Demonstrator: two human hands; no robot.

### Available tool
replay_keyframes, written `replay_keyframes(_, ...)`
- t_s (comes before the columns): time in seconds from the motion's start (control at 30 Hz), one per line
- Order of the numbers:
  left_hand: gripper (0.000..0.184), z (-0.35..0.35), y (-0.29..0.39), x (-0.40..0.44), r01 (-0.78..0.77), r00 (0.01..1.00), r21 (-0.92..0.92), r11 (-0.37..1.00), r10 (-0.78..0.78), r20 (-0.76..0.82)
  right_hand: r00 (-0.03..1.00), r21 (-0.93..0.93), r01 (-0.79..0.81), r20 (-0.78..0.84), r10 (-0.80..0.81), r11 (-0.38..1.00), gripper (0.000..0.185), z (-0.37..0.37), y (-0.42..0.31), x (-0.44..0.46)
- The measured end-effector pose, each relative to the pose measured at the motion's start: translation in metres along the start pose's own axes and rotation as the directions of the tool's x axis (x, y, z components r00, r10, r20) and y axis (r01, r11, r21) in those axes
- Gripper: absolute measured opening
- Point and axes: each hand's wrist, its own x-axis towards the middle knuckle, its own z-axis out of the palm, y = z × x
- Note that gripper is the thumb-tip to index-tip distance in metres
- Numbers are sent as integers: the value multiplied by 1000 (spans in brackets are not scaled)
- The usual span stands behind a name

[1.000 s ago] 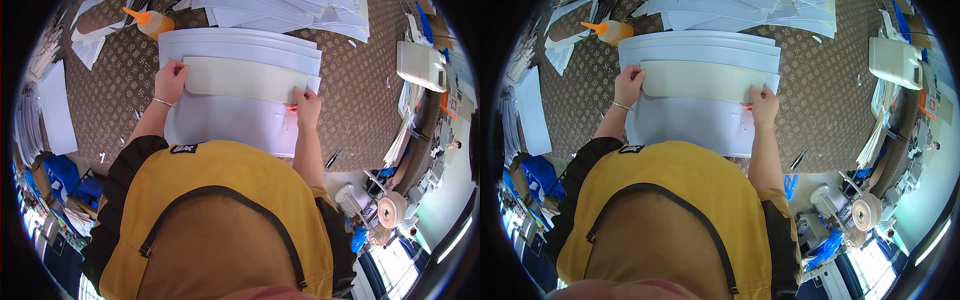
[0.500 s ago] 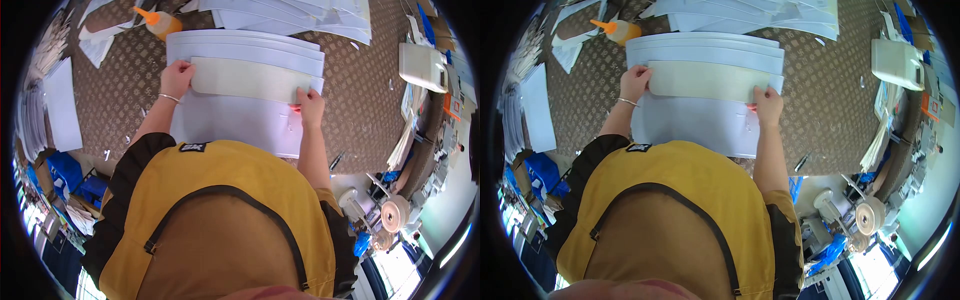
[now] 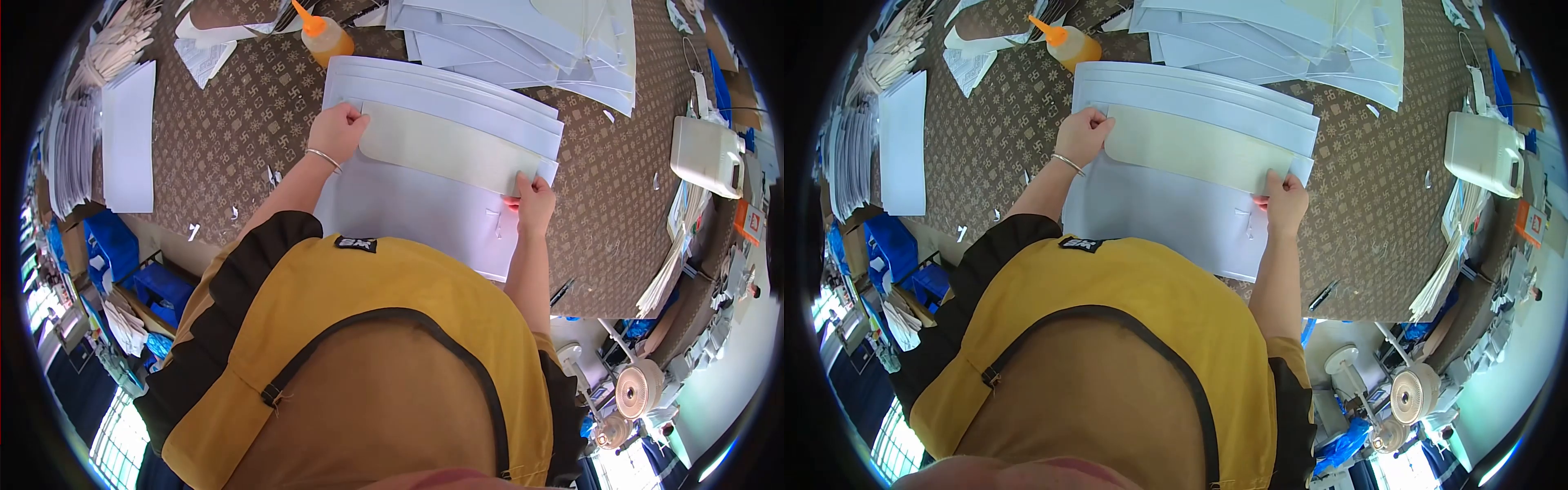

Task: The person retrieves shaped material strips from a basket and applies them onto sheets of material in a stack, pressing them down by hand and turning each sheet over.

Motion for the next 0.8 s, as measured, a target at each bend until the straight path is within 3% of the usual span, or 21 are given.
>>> replay_keyframes(0.53, 24, 2, 8, -7, -40, 995, 114, 993, 50, -88, 1000, 0, 22, -19, -22, 1000, 20, 1, 1, 0)
replay_keyframes(0.6, 24, 3, 13, -5, -56, 993, 132, 990, 69, -95, 999, -68, 25, -23, -27, 997, 22, 2, 0, 1)
replay_keyframes(0.7, 25, -11, 42, -5, -41, 998, 483, 874, 60, -24, 998, -143, 43, -41, -49, 989, 24, 1, 2, 4)
replay_keyframes(0.73, 25, -8, 45, -4, -48, 997, 479, 876, 68, -25, 997, -185, 54, -43, -63, 981, 25, 2, 2, 5)
replay_keyframes(0.8, 34, 7, 56, -5, -454, 885, 446, 771, 449, 124, 995, -229, 72, -46, -85, 971, 26, 2, 0, 3)
